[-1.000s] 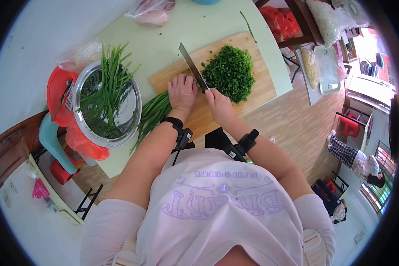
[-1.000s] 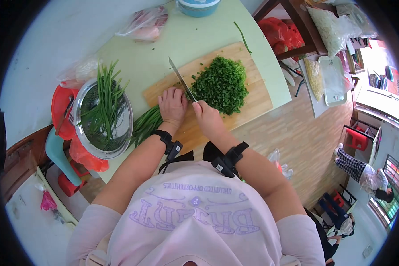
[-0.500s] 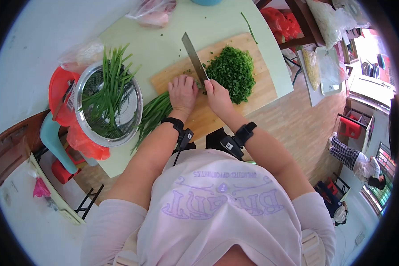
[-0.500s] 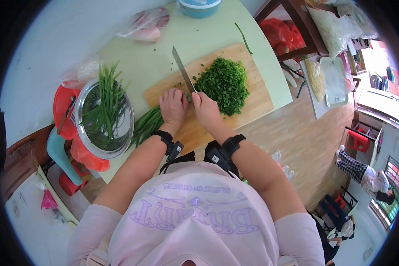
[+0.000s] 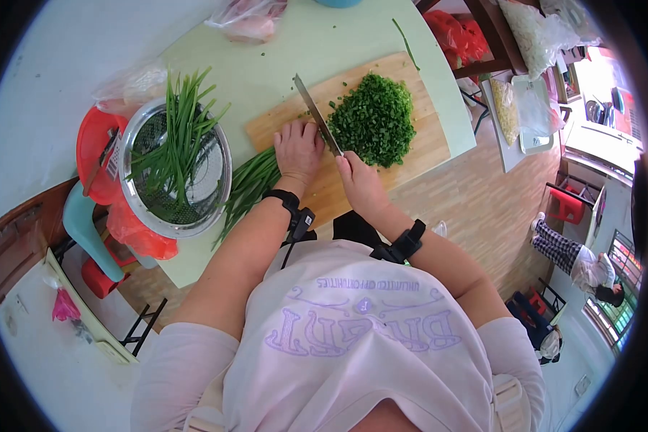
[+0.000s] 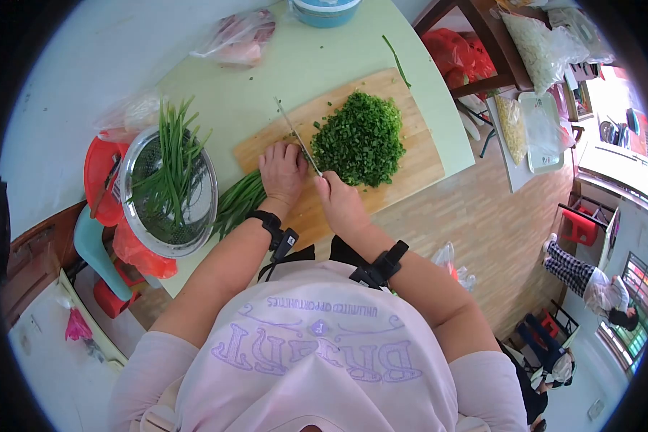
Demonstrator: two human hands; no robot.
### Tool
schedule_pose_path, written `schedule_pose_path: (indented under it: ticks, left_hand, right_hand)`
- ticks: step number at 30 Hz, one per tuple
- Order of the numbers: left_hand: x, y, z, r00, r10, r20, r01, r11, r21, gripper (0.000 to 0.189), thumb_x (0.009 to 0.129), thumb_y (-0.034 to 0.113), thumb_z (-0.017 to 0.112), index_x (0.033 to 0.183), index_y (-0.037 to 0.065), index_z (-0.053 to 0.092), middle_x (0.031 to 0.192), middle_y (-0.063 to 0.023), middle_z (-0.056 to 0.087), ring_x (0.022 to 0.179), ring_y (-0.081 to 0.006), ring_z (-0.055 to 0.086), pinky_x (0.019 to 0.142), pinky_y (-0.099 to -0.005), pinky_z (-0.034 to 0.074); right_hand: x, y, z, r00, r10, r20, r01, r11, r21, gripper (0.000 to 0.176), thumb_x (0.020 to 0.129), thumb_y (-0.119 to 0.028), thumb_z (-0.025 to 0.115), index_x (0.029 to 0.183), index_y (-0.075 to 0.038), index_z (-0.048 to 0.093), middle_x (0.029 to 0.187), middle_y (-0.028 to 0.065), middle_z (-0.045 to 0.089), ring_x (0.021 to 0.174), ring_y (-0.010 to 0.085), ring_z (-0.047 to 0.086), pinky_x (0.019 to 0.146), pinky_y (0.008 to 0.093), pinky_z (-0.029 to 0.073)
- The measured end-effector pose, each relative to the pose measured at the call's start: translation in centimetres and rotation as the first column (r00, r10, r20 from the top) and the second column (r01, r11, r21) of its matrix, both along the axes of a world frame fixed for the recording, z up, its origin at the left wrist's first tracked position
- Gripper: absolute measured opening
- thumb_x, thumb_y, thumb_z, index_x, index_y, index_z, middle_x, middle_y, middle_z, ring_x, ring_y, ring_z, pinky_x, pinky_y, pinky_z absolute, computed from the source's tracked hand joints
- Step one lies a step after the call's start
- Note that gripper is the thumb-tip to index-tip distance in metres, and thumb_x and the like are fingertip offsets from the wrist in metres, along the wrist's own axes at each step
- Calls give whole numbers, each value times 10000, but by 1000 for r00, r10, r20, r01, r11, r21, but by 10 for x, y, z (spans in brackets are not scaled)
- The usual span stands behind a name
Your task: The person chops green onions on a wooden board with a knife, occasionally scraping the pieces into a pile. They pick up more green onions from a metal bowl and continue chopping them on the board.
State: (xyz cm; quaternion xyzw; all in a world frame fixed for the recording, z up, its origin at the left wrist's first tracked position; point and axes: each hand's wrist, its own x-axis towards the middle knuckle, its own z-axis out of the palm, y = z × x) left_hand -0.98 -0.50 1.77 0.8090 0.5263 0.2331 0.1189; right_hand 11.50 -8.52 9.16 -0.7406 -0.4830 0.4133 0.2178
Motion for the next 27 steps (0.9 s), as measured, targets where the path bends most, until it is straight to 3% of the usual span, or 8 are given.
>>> schedule_pose_path:
  ticks: [27]
  left_hand:
    - [0, 1, -5, 1000, 11, -21, -11, 1000, 19, 120, 777, 155, 637, 852, 110, 556, 893, -70, 561, 886, -274, 528, 745, -407, 371]
  right_hand:
    - [-5, 32, -23, 1000, -20, -6, 20, 1000, 11, 382, 1007, -351, 409, 983, -9, 576, 826, 269, 630, 821, 466, 599, 727, 516, 480]
